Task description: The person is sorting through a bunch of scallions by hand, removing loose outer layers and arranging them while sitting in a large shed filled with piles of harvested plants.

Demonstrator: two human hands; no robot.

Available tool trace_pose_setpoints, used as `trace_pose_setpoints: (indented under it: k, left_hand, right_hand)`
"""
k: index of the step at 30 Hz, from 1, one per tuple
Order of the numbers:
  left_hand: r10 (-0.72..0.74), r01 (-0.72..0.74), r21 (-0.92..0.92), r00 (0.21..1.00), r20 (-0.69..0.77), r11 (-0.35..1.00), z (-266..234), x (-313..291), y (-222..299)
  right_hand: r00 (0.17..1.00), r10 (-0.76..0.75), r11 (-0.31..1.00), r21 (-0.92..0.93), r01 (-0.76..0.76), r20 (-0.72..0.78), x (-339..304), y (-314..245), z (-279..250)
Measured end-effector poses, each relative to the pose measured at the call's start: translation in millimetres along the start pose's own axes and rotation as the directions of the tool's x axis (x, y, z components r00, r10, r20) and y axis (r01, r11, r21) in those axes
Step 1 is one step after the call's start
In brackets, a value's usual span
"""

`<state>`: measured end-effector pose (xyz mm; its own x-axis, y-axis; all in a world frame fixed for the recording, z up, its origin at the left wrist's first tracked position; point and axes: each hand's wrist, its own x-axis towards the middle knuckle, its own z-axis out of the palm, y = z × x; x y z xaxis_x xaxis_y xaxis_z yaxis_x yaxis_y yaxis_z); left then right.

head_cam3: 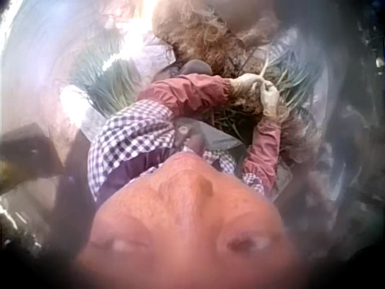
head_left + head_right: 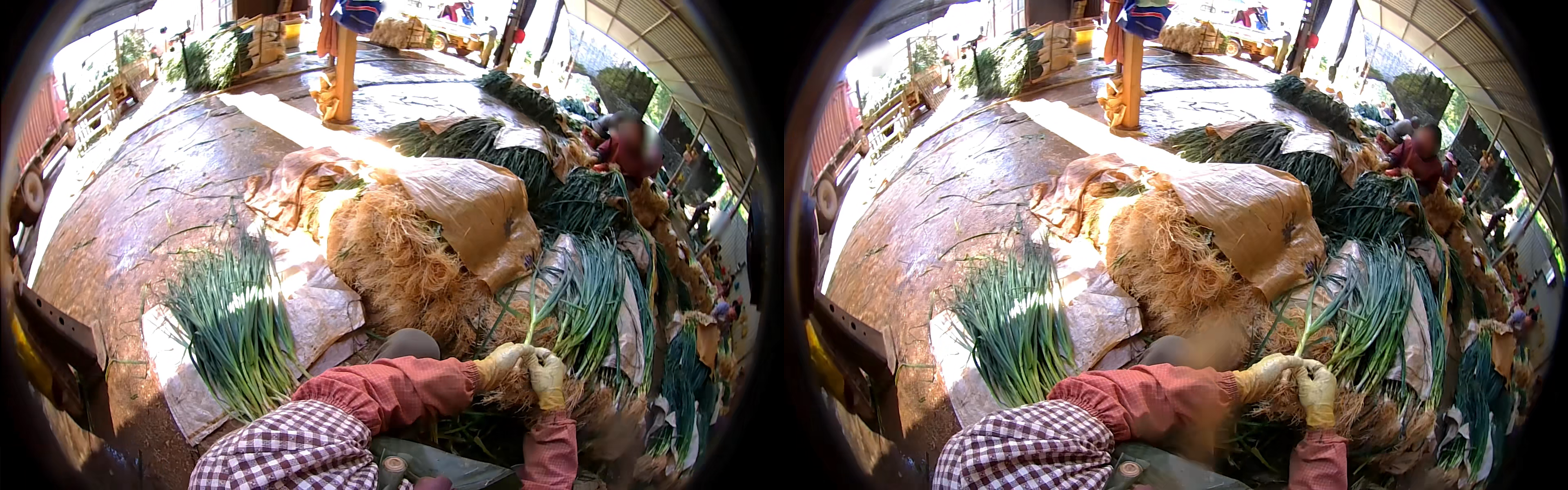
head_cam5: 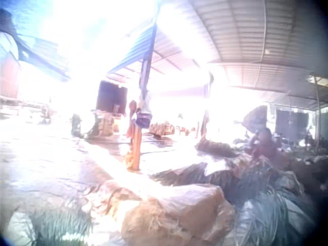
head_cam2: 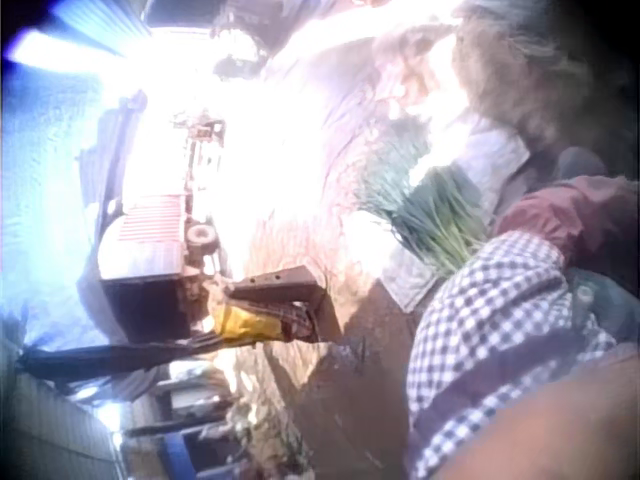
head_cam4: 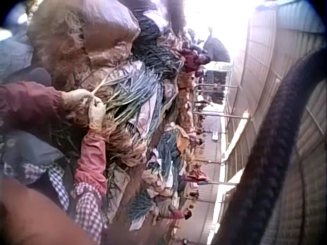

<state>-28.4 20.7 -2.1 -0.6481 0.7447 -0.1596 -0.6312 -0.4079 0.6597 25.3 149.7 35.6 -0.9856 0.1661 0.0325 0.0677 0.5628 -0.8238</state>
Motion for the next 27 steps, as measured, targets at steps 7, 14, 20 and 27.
trace_pose_setpoints:
  k: [7, 14, 20, 27]
  left_hand:
    - [-0.008, 0.066, 0.141, 0.927, -0.374, 0.988, -6, 4, -3]
    - [-0.017, -0.025, -0.085, 0.889, -0.457, 0.996, 5, 15, -6]
    - [-0.085, 0.055, -0.207, 0.987, -0.138, 0.977, 6, -13, -7]
    - [0.156, -0.155, -0.026, 0.988, 0.009, 0.988, 32, -1, 10]
  right_hand:
    - [0.832, -0.547, 0.741, -0.517, 0.428, -0.095, -56, -34, 24]
    - [0.689, 0.196, 0.929, 0.357, 0.097, -0.698, -106, 49, -48]
    - [0.906, 0.412, 0.452, 0.843, -0.292, 0.093, -55, 1, 30]
    - [0.901, 0.218, 0.912, 0.406, -0.051, -0.375, 33, 38, -12]
